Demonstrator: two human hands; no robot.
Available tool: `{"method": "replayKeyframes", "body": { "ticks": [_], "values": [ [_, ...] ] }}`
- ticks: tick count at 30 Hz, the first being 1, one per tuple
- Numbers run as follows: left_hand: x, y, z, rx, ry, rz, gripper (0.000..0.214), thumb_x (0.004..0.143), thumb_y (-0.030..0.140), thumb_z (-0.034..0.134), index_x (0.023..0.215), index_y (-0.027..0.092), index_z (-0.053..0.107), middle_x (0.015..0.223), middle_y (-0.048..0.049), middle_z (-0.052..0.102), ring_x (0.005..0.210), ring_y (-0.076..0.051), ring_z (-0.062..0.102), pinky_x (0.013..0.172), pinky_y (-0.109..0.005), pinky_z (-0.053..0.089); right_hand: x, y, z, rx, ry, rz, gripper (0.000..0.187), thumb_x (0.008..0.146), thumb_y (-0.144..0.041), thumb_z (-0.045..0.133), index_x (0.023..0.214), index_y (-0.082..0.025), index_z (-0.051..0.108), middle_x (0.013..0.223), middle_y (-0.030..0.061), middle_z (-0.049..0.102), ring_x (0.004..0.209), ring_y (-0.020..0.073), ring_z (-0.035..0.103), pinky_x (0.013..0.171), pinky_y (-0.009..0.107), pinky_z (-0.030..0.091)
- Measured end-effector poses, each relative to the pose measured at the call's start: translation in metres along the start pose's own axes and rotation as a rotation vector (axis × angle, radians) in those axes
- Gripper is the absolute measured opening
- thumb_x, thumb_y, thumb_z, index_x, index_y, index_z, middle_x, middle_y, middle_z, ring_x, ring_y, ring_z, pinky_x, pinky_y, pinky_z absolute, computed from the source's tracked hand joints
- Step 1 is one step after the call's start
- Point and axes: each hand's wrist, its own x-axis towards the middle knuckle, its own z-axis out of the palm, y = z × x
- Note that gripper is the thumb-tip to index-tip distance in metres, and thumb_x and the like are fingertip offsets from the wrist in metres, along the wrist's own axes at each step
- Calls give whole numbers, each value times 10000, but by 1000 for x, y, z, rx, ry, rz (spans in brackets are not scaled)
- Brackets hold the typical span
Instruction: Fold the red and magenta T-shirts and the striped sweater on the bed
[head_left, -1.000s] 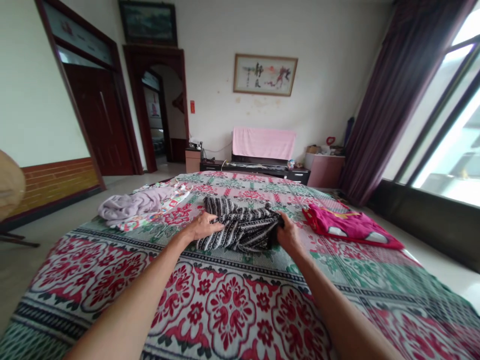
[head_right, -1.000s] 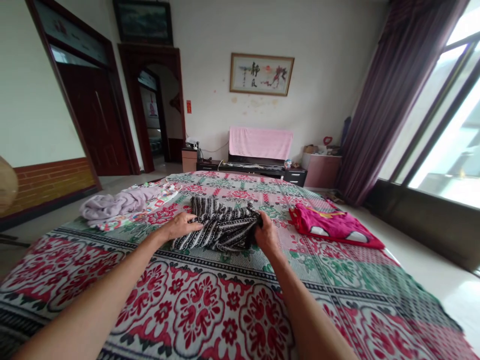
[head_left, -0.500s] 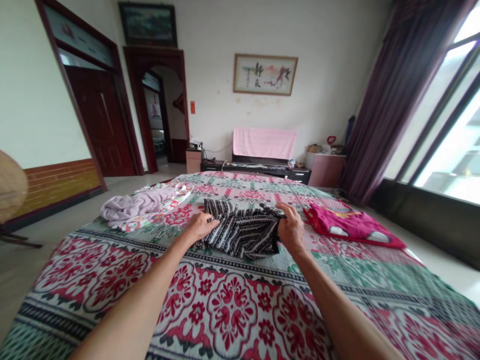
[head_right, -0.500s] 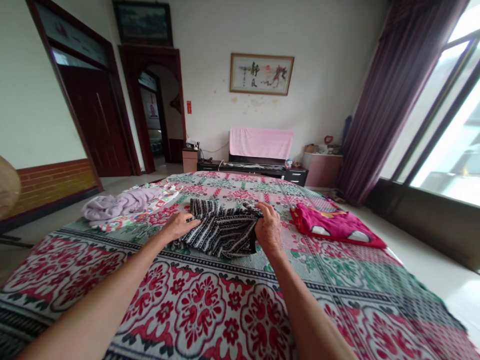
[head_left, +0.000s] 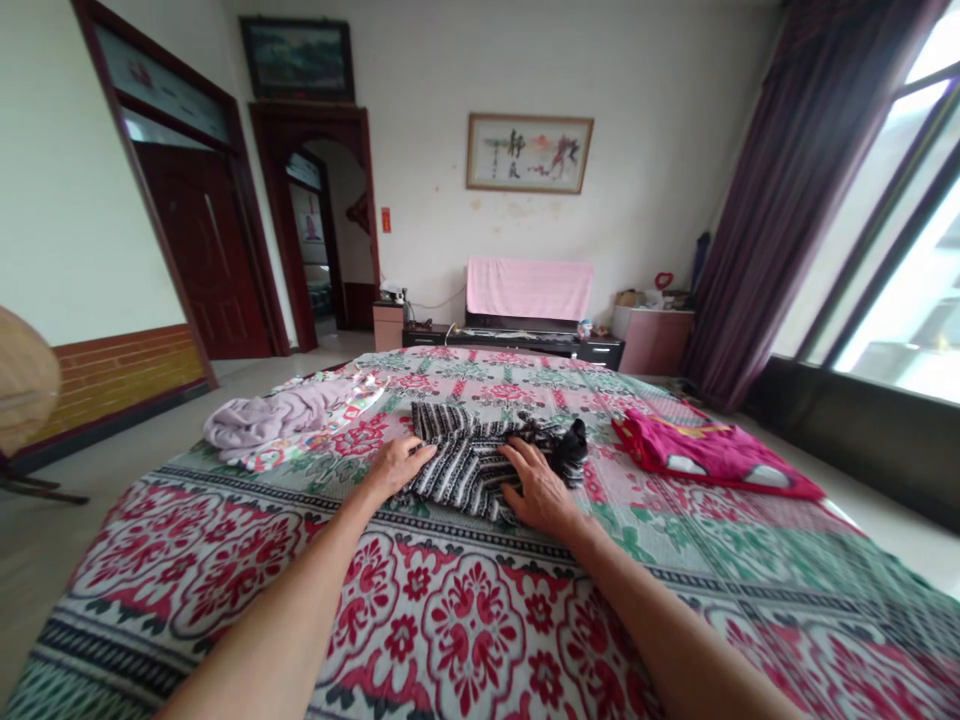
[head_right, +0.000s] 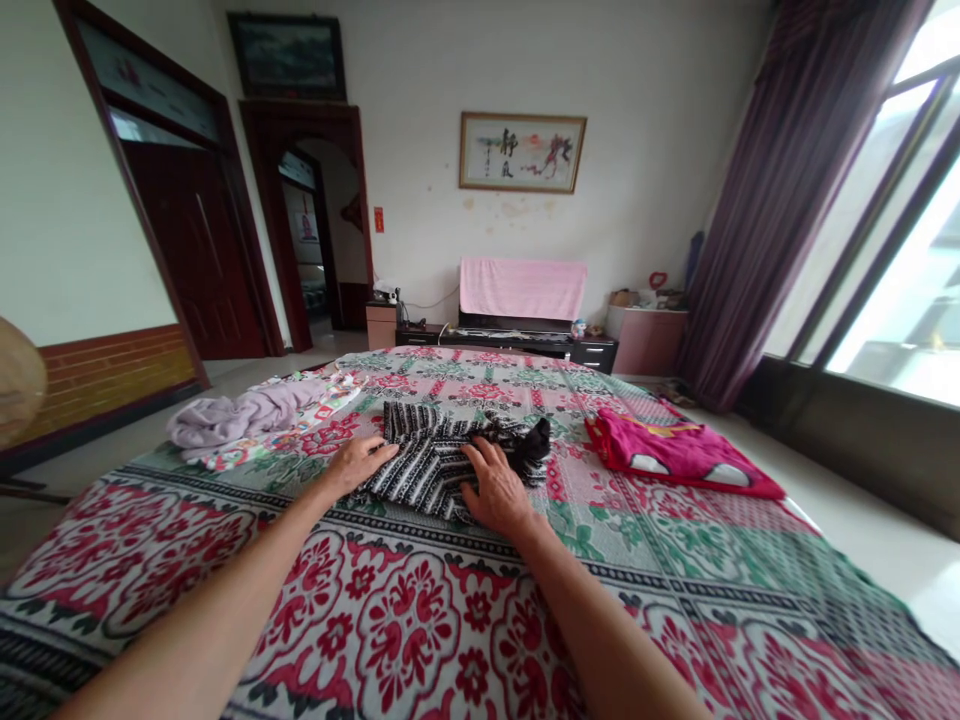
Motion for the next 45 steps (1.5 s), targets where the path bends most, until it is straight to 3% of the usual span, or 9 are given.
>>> {"method": "replayKeyframes", "body": {
  "ticks": [5,12,17,21,31,36,39,42,45],
  "values": [
    [2,-8,6,-38,27,-8,383,789,517,455,771,185,644,673,-13,582,690,-149,515,648,-231,340,0,22,-7,49,-148,-120,556,806,-259,527,1346,-165,437,1400,143,423,1279,240,422,1077,414,348],
    [29,-12,-2,22,-274,124,412,721,532,511,529,171,466,507,59,297,544,-97,330,524,-228,235,-10,30,-6,126,-43,-149,464,811,-180,481,1276,-172,483,1383,133,446,1266,216,451,1062,399,378],
    [48,-4,-4,26,-529,189,259,667,423,572,623,168,564,555,50,429,575,-107,400,540,-216,279,-11,29,-6,150,-50,-140,455,798,-166,486,1253,-182,505,1363,125,472,1244,214,475,1052,394,395],
    [48,-4,-6,-15,-544,211,261,679,425,571,634,168,586,572,41,465,581,-112,424,549,-216,297,-10,30,-5,164,-47,-120,462,788,-159,490,1247,-197,518,1357,114,484,1233,219,487,1048,400,402],
    [47,-23,-16,-483,-613,-96,398,677,541,633,622,172,493,529,53,437,480,-84,368,483,-232,278,-18,-2,-16,166,-146,-164,644,763,-324,627,1365,-258,408,1488,117,318,1351,305,329,1062,509,369],
    [43,7,-27,-727,-611,-69,381,674,508,676,708,148,560,612,19,550,534,-93,459,534,-237,362,-20,-16,-2,147,-31,-145,841,674,-243,672,1431,-271,309,1549,98,149,1387,344,230,1068,562,345],
    [28,39,-29,-851,-719,-17,393,694,471,680,900,138,643,805,-47,659,664,-134,564,637,-265,445,-14,-21,6,178,39,-105,994,643,-243,685,1483,-248,153,1557,110,87,1400,344,189,1063,549,359],
    [18,57,-21,-843,-827,89,394,707,445,680,947,132,675,881,-68,684,740,-154,597,711,-287,474,-1,-23,9,237,67,-57,900,660,-204,633,1457,-205,215,1467,158,329,1321,327,368,1012,490,424],
    [25,44,-10,-790,-653,109,419,764,466,605,987,118,676,852,-78,690,705,-158,607,676,-291,481,20,-19,0,339,-54,-21,433,725,-137,497,1150,-187,562,984,76,668,909,228,643,783,341,534]
  ]
}}
